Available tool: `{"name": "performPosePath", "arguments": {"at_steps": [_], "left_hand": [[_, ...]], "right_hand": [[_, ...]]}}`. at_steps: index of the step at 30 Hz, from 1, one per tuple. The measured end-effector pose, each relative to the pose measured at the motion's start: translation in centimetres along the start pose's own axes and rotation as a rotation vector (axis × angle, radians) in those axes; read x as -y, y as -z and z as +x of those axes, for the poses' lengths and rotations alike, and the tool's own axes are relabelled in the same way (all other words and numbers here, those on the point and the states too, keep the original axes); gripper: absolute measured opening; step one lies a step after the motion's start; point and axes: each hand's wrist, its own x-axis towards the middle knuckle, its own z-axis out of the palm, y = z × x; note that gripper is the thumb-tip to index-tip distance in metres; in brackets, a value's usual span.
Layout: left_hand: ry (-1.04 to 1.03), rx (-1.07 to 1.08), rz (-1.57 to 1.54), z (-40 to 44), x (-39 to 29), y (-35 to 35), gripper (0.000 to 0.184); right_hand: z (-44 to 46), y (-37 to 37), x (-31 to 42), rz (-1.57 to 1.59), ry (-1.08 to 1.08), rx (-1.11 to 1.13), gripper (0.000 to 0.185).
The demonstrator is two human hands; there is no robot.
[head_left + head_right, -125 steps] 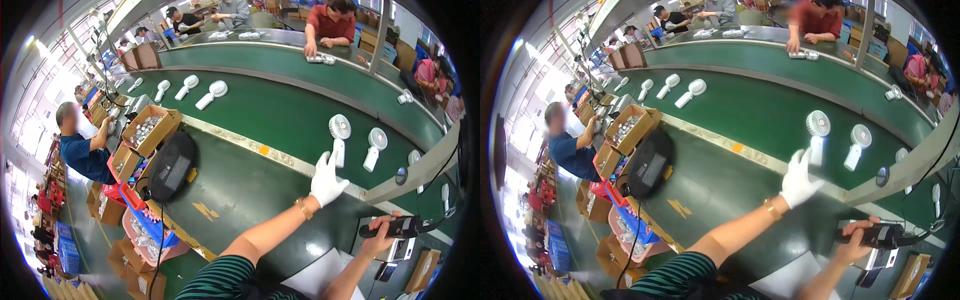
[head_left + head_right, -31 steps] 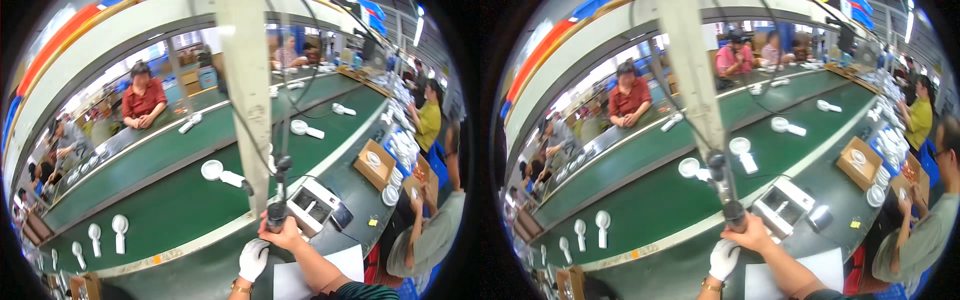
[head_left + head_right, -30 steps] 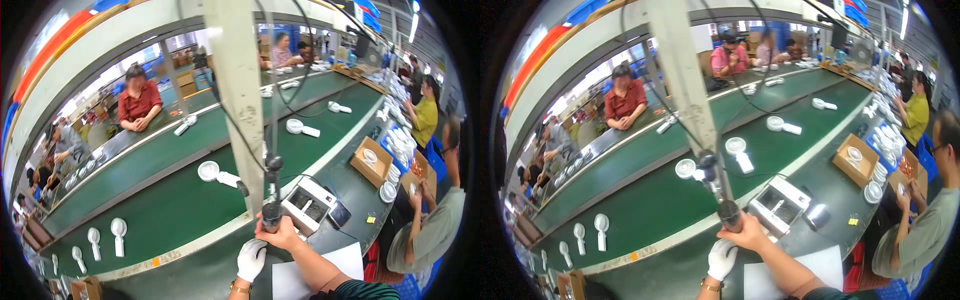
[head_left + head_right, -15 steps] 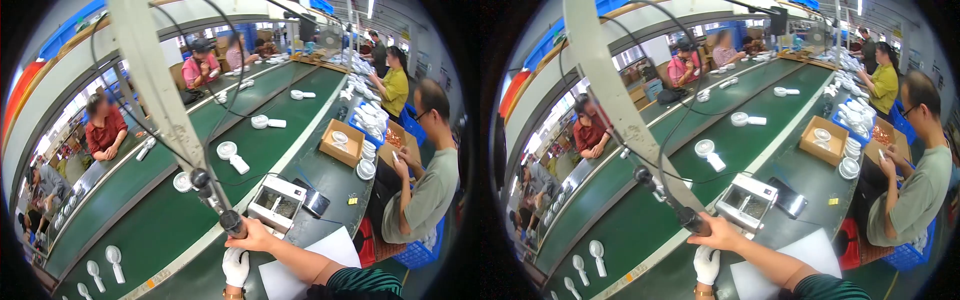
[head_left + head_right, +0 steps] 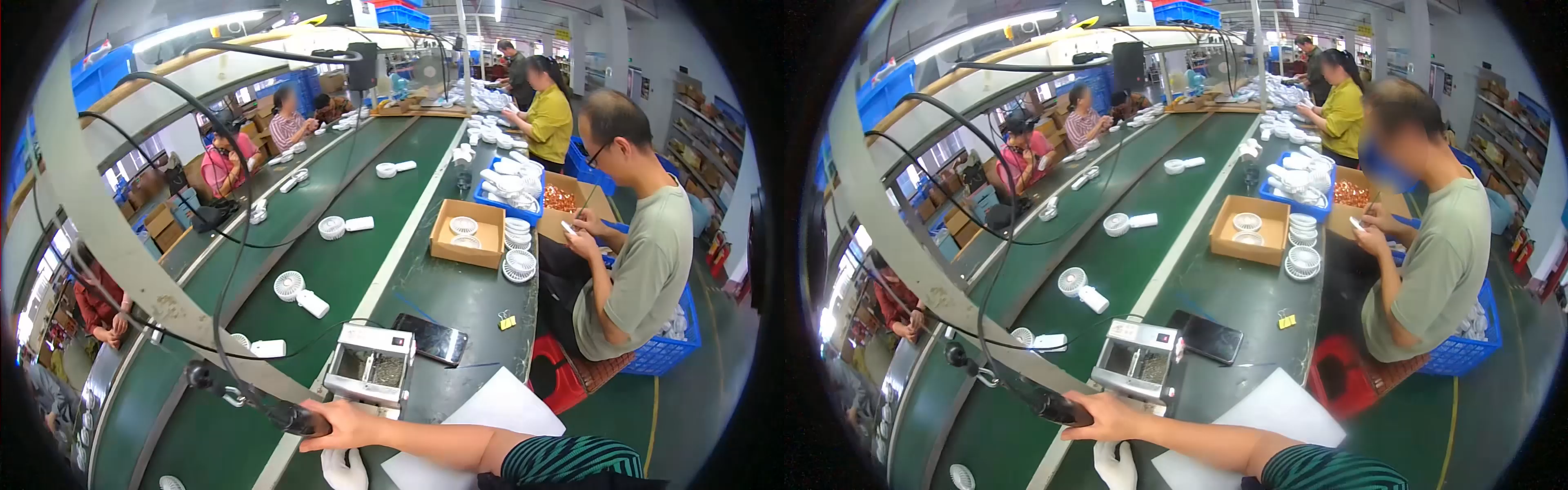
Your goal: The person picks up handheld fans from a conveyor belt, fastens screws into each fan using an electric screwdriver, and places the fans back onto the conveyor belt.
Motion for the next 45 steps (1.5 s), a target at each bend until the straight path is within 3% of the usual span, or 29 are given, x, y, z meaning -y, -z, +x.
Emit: {"name": "performPosePath", "arguments": {"at_steps": [5,9,14,30,34,45], "left_hand": [[0.062,0.069,0.042,-0.4,-0.4,0.5,0.017],[0.067,0.072,0.059,0.6,-0.8,1.0,0.018],[0.16,0.059,-0.076,-0.4,0.6,-0.5,0.015],[0.146,0.028,-0.115,-0.3,-0.2,-0.2,0.016],[0.004,0.018,0.014,0.1,-0.3,0.3,0.018],[0.038,0.064,0.068,0.1,-0.8,0.9,0.017]], "right_hand": [[0.1,0.6,0.7,0.043,-0.035,0.075,0.063],[0.2,-0.4,-0.7,0.018,0.095,-0.036,0.062],[0.1,0.0,0.1,0.0,-0.013,0.047,0.065],[0.1,0.5,0.6,-0.012,-0.022,0.06,0.065],[0.1,0.3,0.2,-0.022,0.004,0.052,0.065],[0.1,0.4,0.5,0.052,0.003,0.06,0.062]]}}
